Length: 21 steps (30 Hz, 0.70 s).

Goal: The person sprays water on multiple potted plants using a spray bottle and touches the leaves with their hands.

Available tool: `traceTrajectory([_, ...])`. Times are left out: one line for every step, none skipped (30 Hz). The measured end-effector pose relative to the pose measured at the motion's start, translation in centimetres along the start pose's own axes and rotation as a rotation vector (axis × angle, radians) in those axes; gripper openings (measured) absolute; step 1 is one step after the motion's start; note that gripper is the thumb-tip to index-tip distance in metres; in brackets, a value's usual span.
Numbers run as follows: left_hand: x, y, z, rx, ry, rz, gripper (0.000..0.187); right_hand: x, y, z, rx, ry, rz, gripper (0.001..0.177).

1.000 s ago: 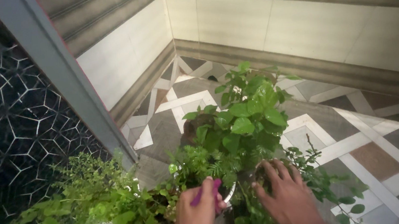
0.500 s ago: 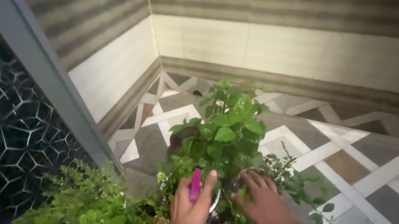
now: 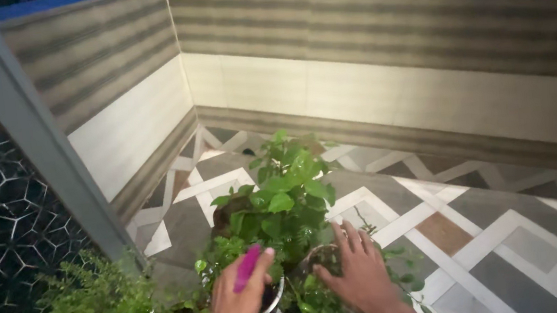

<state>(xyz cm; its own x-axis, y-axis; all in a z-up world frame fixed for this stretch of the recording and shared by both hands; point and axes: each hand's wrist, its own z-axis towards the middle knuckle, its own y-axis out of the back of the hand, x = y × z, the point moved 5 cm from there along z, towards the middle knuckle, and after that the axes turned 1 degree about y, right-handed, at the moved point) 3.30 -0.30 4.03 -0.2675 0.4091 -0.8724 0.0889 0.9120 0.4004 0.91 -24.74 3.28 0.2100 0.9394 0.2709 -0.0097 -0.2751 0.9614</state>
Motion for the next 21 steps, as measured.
traceTrajectory([0.5, 0.4, 0.4, 0.007, -0.005, -0.002, 0.053, 0.2, 0.5, 0.0, -0.071, 0.045, -0.005, 0.100])
traceTrajectory([0.3, 1.0, 0.9, 0.005, -0.164, -0.141, 0.051, 0.4, 0.4, 0.3, -0.075, 0.038, -0.009, 0.100])
traceTrajectory([0.0, 0.8, 0.9, 0.000, -0.318, -0.292, 0.050, 0.8, 0.4, 0.7, -0.103, 0.085, -0.039, 0.095])
traceTrajectory([0.3, 0.0, 0.8, 0.005, -0.318, -0.307, 0.050, 0.8, 0.6, 1.0, -0.131, 0.133, -0.068, 0.090])
traceTrajectory([0.7, 0.1, 0.9, 0.069, -0.256, -0.321, 0.047, 0.9, 0.3, 1.2, -0.133, 0.138, -0.062, 0.090])
traceTrajectory([1.0, 0.3, 0.8, 0.133, -0.193, -0.335, 0.043, 0.9, 0.4, 1.2, -0.183, 0.148, -0.073, 0.092])
traceTrajectory([0.9, 0.7, 0.7, 0.129, -0.193, -0.325, 0.043, 0.9, 0.3, 1.3, -0.230, 0.152, -0.079, 0.094])
traceTrajectory([1.0, 0.7, 0.7, 0.136, -0.142, -0.312, 0.042, 1.0, -0.1, 1.6, -0.229, 0.153, -0.068, 0.094])
traceTrajectory([1.2, 0.5, 0.5, 0.144, -0.086, -0.306, 0.041, 0.6, -0.2, 1.8, -0.262, 0.168, -0.071, 0.097])
traceTrajectory([1.1, 0.4, 0.5, 0.141, -0.080, -0.305, 0.041, 0.4, -0.2, 2.1, -0.295, 0.184, -0.074, 0.099])
traceTrajectory([1.1, 0.4, 0.7, 0.155, -0.080, -0.278, 0.046, 0.1, -0.3, 2.4, -0.288, 0.189, -0.072, 0.099])
traceTrajectory([1.1, 0.5, 0.8, 0.170, -0.080, -0.251, 0.053, -0.2, -0.1, 2.7, -0.312, 0.149, -0.046, 0.099])
traceTrajectory([1.2, 0.6, 0.9, 0.162, -0.076, -0.250, 0.053, -0.4, 0.1, 3.0, -0.338, 0.111, -0.017, 0.099])
traceTrajectory([1.4, 0.5, 0.9, 0.148, -0.060, -0.242, 0.051, -0.3, 0.3, 3.2, -0.334, 0.118, -0.013, 0.099])
traceTrajectory([1.5, 0.5, 1.0, 0.133, -0.045, -0.233, 0.051, -0.3, 0.6, 3.3, -0.334, 0.109, -0.021, 0.097])
traceTrajectory([1.4, 0.6, 1.4, 0.126, -0.043, -0.232, 0.051, -0.1, 0.9, 3.3, -0.335, 0.101, -0.030, 0.094])
traceTrajectory([1.1, 0.7, 1.8, 0.116, -0.052, -0.244, 0.057, 0.3, 1.0, 3.1, -0.331, 0.107, -0.028, 0.094])
traceTrajectory([1.1, 0.7, 2.0, 0.106, -0.062, -0.256, 0.063, 0.7, 0.8, 3.0, -0.277, 0.099, -0.053, 0.095])
traceTrajectory([1.2, 0.8, 2.1, 0.100, -0.057, -0.256, 0.063, 1.1, 0.6, 2.9, -0.221, 0.089, -0.079, 0.096])
traceTrajectory([1.2, 1.0, 2.3, 0.070, -0.040, -0.295, 0.065, 1.3, 0.8, 2.9, -0.217, 0.094, -0.077, 0.096])
traceTrajectory([1.3, 0.9, 2.3, 0.045, -0.023, -0.332, 0.067, 1.6, 0.7, 2.8, -0.207, 0.118, -0.100, 0.096])
